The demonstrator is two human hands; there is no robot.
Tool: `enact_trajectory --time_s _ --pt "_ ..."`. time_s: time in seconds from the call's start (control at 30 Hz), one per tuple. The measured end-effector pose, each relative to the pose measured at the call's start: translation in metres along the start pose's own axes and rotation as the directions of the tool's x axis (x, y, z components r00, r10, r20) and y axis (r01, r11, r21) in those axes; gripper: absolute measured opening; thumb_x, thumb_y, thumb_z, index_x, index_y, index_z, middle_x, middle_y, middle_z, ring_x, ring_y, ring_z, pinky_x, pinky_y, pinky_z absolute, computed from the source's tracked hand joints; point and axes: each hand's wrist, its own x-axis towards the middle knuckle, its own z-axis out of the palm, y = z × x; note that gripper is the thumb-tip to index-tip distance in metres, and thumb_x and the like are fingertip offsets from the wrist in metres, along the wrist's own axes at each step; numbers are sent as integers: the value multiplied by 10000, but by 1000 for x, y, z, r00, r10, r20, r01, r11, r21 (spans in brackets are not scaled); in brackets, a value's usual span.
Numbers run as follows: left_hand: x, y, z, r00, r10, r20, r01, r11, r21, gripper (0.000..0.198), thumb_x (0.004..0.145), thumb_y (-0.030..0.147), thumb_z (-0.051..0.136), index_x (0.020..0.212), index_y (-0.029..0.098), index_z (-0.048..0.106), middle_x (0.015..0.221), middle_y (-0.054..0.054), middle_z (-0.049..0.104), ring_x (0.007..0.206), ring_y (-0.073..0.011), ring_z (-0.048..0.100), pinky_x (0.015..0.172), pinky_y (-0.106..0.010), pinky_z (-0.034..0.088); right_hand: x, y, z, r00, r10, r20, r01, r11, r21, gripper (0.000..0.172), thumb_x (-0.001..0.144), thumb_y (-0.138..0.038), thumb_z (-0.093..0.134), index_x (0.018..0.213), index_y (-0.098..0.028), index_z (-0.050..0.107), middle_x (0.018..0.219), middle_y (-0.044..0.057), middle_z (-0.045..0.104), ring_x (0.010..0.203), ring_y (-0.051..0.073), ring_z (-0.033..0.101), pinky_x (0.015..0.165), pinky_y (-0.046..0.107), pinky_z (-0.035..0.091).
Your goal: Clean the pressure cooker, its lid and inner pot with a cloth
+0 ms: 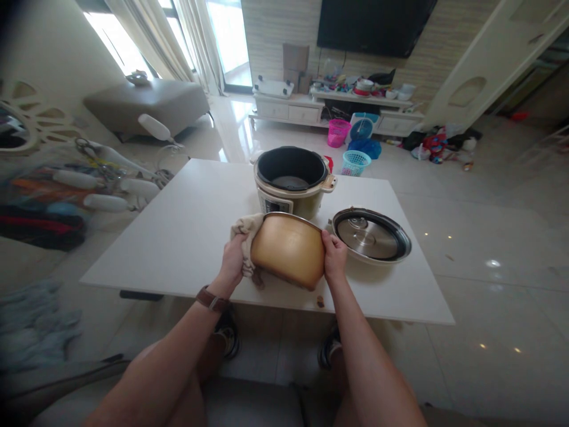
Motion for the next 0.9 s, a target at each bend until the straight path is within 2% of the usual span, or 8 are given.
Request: enact_trajectory --time_s 0.13,0.27,0.33,0.43,0.5,0.6,0.8,0.9 --pt "0 -4 4 998 -6 -64 3 999 -50 300 727 401 717 893 154 757 831 -34 747 823 -224 705 760 -325 572 -1 0 0 1000 -3 3 3 1000 -12 692 702 -857 756 595 -249 443 581 -69 377 568 109 310 523 290 254" --pt "-7 -4 -2 940 324 105 -337 930 149 307 824 402 683 993 180 812 1050 -72 814 1096 -299 733 1005 -422 569 -1 -1 0 1000 10 10 -10 1000 -21 699 695 -874 747 601 -247 452 588 -64 386 573 112 315 523 290 251" --pt "-13 1 -7 778 509 368 -607 760 232 366 854 392 686 1141 211 823 1291 -94 788 1324 -336 664 1175 -489 477 -1 -1 1 1000 17 9 -17 1000 -16 701 693 -872 752 599 -245 452 593 -62 386 579 113 315 527 288 248" --pt "-20 10 -13 439 552 709 -878 432 207 503 861 388 706 1347 275 768 1534 -83 658 1533 -347 498 1308 -553 308 -2 -2 1 999 31 11 -32 999 4 709 674 -871 769 594 -245 445 592 -59 387 582 114 320 533 286 255" --pt "-23 14 -14 359 539 762 -919 347 188 522 892 381 673 1403 292 737 1568 -74 626 1558 -333 470 1321 -559 286 -2 -2 1 999 33 11 -33 999 9 713 662 -874 776 593 -246 446 586 -57 394 578 116 325 535 286 262" --pt "-21 14 -12 460 557 691 -869 440 224 504 910 371 626 1388 264 746 1539 -82 653 1535 -327 499 1294 -554 346 -1 0 1 1000 25 8 -25 1000 18 704 671 -855 790 594 -244 448 582 -50 417 567 116 339 532 282 271" --pt "-10 2 -2 913 352 205 -390 902 186 296 809 409 702 950 180 824 992 -86 809 1116 -326 734 1025 -439 568 0 3 -2 999 37 36 -39 999 38 679 699 -831 784 598 -252 443 564 -54 398 539 113 317 513 288 246" --pt "-4 -2 1 994 111 26 -112 992 60 272 743 412 731 835 159 769 825 -47 749 864 -257 716 822 -360 574 1 4 -4 999 31 27 -32 999 30 673 701 -848 757 608 -259 445 567 -54 382 549 119 303 523 298 240"
